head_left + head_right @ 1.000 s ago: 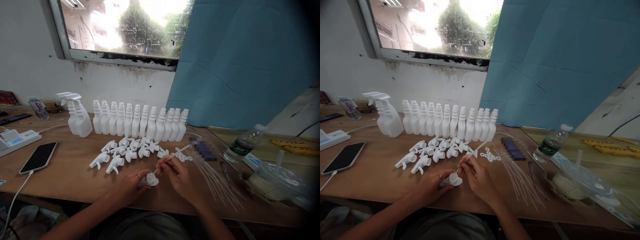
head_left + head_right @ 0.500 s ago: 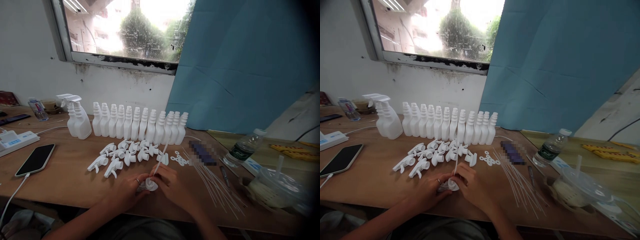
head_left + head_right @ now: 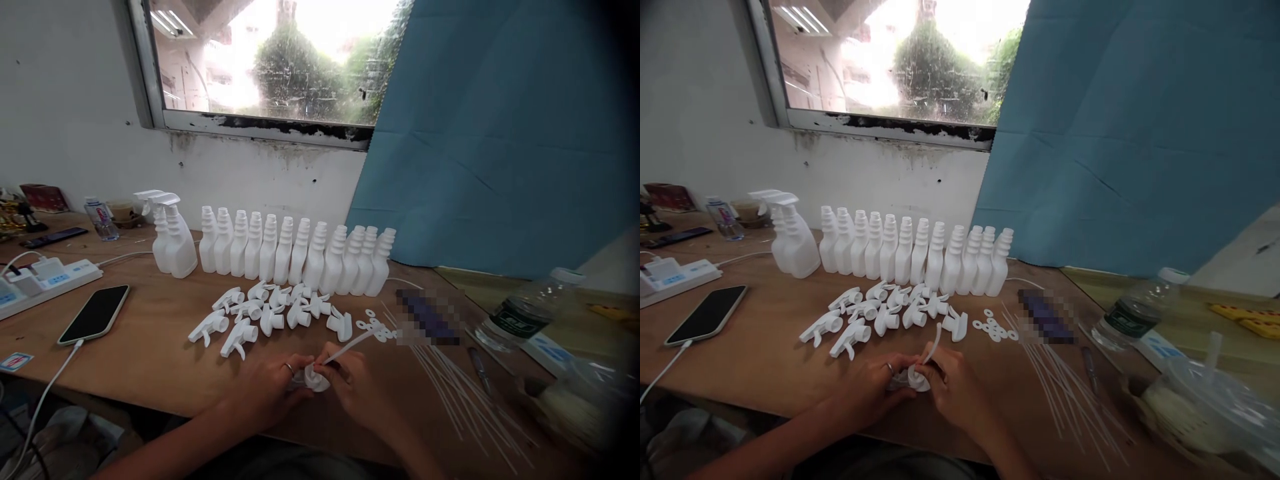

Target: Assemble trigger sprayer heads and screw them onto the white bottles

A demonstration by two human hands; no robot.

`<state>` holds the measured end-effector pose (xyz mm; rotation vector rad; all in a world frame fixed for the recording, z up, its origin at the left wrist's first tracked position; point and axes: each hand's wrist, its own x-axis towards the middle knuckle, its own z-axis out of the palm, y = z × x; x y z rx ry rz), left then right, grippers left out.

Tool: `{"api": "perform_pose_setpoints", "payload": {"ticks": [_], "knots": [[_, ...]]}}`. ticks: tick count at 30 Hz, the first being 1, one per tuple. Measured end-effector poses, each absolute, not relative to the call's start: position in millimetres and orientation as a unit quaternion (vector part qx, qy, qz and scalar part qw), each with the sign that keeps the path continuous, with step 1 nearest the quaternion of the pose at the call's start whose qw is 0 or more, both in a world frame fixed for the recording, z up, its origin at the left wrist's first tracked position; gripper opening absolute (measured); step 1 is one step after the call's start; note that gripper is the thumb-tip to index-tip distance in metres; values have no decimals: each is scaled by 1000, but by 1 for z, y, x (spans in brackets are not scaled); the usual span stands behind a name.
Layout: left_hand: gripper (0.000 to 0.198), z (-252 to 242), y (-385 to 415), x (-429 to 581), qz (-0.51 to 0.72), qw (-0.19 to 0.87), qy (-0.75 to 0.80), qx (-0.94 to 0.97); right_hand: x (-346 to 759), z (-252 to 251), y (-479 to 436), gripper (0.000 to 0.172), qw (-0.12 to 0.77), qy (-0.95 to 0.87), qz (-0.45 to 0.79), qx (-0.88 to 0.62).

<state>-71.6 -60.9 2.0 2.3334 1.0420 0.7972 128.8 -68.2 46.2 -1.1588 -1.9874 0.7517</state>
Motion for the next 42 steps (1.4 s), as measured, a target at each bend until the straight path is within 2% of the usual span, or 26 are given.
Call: {"api": "perform_pose_setpoints", "payload": {"ticks": [7, 15, 23, 27, 30, 31, 32, 34, 38, 42], "knots": [[44, -1, -61, -71, 289, 233, 371, 851, 136, 29, -64, 28, 402, -723, 354, -436], [44, 1, -60, -70, 305, 241, 351, 852, 134, 17, -66, 30, 386, -752, 307, -437], [38, 9, -63, -70, 294, 277, 366, 839, 128, 24, -67, 26, 365, -776, 278, -433], [40, 9, -66, -70, 293, 281, 383, 829, 124, 23, -69, 28, 388, -770, 247, -443], [43, 9, -67, -72, 310, 284, 385, 821, 127, 21, -73, 17, 424, -768, 232, -420], [43, 11, -67, -73, 319, 291, 391, 813, 129, 21, -74, 10, 441, -768, 221, -408], [42, 13, -66, -74, 328, 304, 400, 800, 133, 21, -76, 11, 455, -773, 201, -394], [42, 20, -64, -76, 345, 344, 417, 767, 140, 21, -78, 29, 457, -799, 140, -363], [45, 37, -66, -72, 375, 421, 389, 728, 148, 22, -78, 57, 379, -878, -41, -291], [44, 64, -69, -68, 318, 419, 308, 793, 150, 34, -77, 46, 360, -896, -135, -222]]}}
